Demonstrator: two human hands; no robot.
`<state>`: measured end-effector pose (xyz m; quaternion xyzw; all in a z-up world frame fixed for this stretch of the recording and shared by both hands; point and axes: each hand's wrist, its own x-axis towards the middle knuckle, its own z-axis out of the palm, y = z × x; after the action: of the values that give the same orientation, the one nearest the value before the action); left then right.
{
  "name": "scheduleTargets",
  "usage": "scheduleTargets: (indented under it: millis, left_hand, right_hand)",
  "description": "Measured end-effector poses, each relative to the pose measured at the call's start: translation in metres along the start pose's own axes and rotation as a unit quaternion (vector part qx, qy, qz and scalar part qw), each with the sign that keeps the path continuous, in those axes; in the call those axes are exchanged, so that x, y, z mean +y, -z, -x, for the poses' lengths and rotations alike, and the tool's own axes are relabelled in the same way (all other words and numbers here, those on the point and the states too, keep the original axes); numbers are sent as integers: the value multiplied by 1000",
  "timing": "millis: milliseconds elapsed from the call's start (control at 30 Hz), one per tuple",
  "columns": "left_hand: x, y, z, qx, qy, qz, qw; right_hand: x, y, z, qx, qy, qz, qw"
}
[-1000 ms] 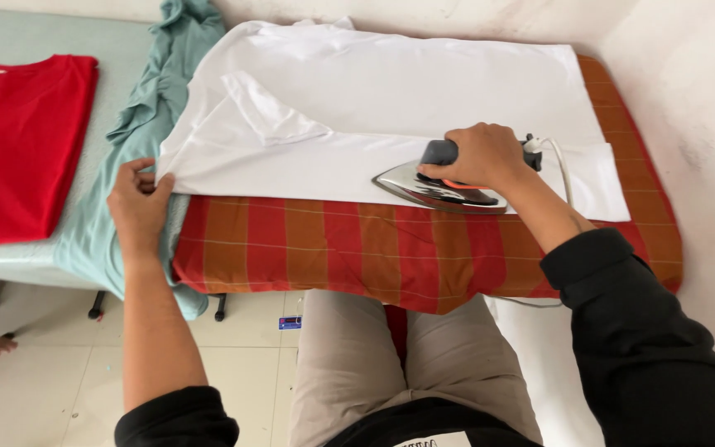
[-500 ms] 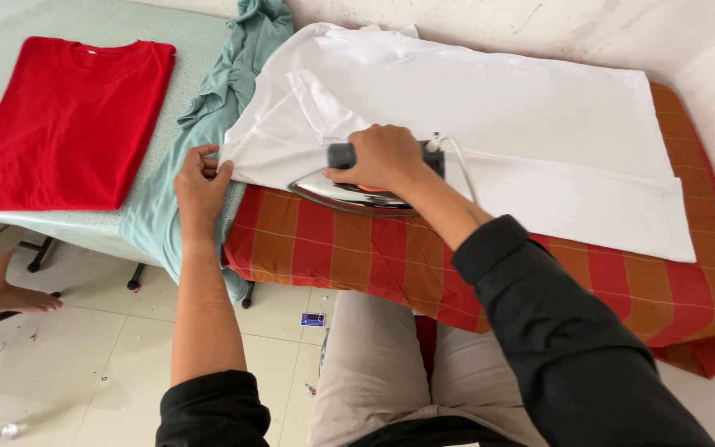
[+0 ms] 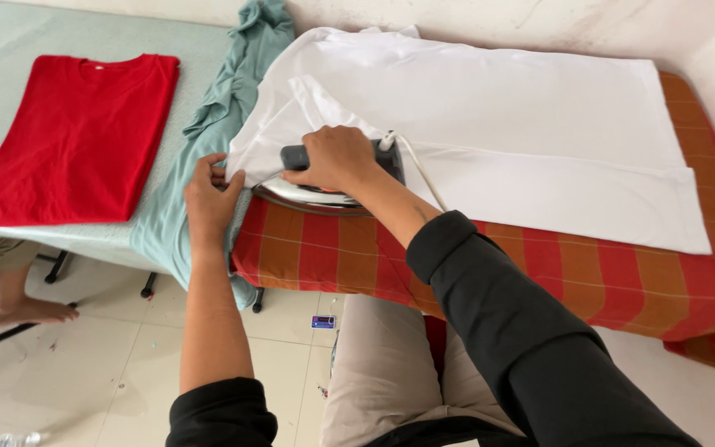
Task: The person irons a white t-shirt thoroughly on both sides and then folds it neatly on a work table.
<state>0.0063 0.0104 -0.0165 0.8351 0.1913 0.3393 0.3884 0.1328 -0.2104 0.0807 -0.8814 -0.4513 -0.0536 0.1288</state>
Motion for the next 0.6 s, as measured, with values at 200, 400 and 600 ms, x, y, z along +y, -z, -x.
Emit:
scheduleTargets:
  millis: [200,400,600]
  left_hand:
    - [-27,-6,-5,-17,-70,-82,994]
    - [-19,-2,-3,-15,-88,-86,992]
    - [7,3,6,-33,-14,-68,997]
  right_hand:
    - [13,8,22,-26,1,11,1000]
    - [58,45,103,-137,-16,39,990]
    - [139,123,200,-150,-244,25,958]
